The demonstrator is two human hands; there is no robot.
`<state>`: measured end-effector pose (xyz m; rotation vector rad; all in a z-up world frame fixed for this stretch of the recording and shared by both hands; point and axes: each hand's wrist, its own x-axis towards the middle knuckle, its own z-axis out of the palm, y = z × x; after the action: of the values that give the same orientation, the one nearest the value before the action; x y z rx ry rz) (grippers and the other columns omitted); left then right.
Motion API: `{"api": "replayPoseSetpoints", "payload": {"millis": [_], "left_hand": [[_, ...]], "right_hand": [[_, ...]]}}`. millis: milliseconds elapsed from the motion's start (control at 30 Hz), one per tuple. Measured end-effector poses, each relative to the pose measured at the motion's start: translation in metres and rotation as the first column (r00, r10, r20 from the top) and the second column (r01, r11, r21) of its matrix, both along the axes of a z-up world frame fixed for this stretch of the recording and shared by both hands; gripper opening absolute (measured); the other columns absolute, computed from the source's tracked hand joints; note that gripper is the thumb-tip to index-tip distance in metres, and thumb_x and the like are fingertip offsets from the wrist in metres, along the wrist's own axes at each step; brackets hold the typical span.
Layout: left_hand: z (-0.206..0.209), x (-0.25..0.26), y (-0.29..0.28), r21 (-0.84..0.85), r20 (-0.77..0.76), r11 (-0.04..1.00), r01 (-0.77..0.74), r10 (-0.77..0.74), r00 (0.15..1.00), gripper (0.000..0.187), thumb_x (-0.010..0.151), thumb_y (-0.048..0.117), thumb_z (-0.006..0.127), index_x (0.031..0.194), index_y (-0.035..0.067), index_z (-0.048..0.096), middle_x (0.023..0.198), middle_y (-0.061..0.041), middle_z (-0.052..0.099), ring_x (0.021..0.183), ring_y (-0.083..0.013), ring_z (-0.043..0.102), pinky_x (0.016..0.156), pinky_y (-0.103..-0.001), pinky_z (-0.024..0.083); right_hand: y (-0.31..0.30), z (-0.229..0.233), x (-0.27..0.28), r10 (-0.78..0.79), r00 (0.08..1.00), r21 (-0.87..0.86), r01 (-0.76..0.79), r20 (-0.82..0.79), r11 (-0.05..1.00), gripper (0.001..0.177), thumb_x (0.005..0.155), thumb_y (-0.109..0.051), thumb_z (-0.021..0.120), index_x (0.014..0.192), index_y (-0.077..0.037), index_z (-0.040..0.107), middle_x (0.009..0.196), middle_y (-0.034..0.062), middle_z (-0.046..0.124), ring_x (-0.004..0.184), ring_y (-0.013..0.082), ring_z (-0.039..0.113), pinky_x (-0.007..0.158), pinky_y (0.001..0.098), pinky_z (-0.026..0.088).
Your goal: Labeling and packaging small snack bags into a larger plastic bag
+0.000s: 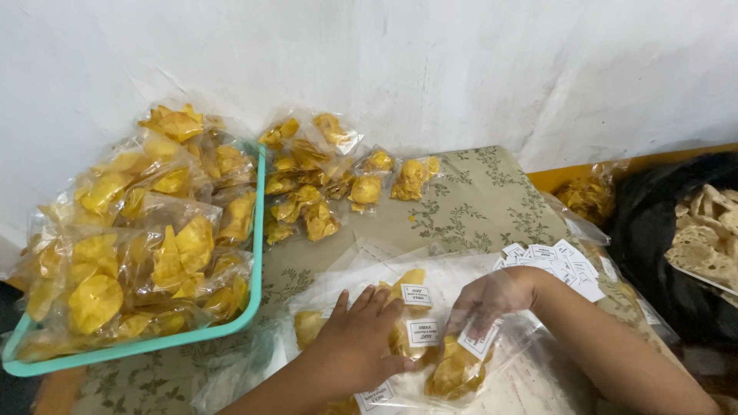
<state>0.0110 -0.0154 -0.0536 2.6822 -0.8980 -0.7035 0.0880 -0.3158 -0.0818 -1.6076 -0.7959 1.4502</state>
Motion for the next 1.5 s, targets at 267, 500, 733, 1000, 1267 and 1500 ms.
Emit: {"api": "replayPoseSetpoints", "payload": {"millis": [267,500,733,1000,1267,1500], "left_hand": [[-0.034,-0.003,-0.01,0.104,0.181,0.995,0.008,-0.027,0.983,0.115,0.094,0.062,0.071,0.164,0.009,-0.004,0.173,-0.019,-0.012,0.158,-0.0371,-0.015,0.122,-0.059,-0.007],[-0.075,0.0,-0.008,0.068,0.198,0.998,0.003,-0.016,0.98,0.099,0.101,0.062,0.052,0.166,0.014,-0.005,0.172,-0.018,-0.017,0.157,-0.0398,-0.019,0.123,-0.057,-0.007],[-0.043,-0.007,-0.007,-0.021,0.167,1.0,0.008,-0.005,0.986,0.097,0.101,0.067,0.043,0.166,0.012,-0.004,0.172,-0.02,-0.017,0.156,-0.0414,-0.021,0.122,-0.057,-0.01],[-0.058,-0.004,-0.006,-0.066,0.213,0.998,0.007,0.008,0.977,0.096,0.101,0.066,0.046,0.166,0.013,0.0,0.171,-0.021,-0.012,0.156,-0.0425,-0.017,0.121,-0.059,-0.009],[-0.028,-0.008,-0.008,0.017,0.12,1.0,0.025,-0.027,0.992,0.098,0.102,0.065,0.046,0.166,0.013,-0.006,0.171,-0.021,-0.019,0.156,-0.0438,-0.021,0.122,-0.058,-0.01],[-0.055,-0.005,-0.008,-0.089,0.255,0.995,0.051,-0.026,0.967,0.099,0.1,0.063,0.056,0.165,0.009,0.005,0.17,-0.025,-0.009,0.155,-0.046,-0.015,0.12,-0.06,-0.007]], "right_hand": [[-0.009,0.004,-0.001,-0.237,0.967,0.092,0.228,0.096,0.969,0.051,0.086,-0.018,0.077,0.134,-0.003,0.067,0.142,0.012,0.066,0.137,0.0243,0.058,0.117,0.0443,0.042],[0.012,0.022,-0.01,-0.259,0.936,-0.049,0.278,0.239,0.959,0.056,0.09,-0.017,0.066,0.144,-0.014,0.053,0.137,0.0039,0.07,0.115,0.0112,0.064,0.098,0.0259,0.045],[0.017,0.006,-0.016,-0.344,0.92,-0.112,0.368,0.189,0.923,0.024,0.093,-0.028,0.074,0.111,-0.014,0.067,0.095,-0.0015,0.068,0.085,0.0103,0.061,0.075,0.0234,0.047],[0.009,0.036,-0.02,-0.272,0.93,-0.02,0.286,0.247,0.958,0.031,0.096,-0.03,0.063,0.118,-0.008,0.07,0.126,0.0112,0.076,0.12,0.0211,0.071,0.102,0.0374,0.056],[-0.003,-0.012,-0.007,-0.305,0.93,0.003,0.311,0.204,0.951,0.019,0.094,-0.004,0.073,0.112,-0.006,0.07,0.093,0.0024,0.074,0.088,0.0142,0.071,0.084,0.0304,0.062],[0.02,0.013,-0.017,-0.159,0.795,-0.123,0.281,0.585,0.952,0.005,0.089,-0.016,0.071,0.09,-0.015,0.076,0.079,-0.0044,0.078,0.071,0.0076,0.069,0.067,0.0255,0.054]]}}
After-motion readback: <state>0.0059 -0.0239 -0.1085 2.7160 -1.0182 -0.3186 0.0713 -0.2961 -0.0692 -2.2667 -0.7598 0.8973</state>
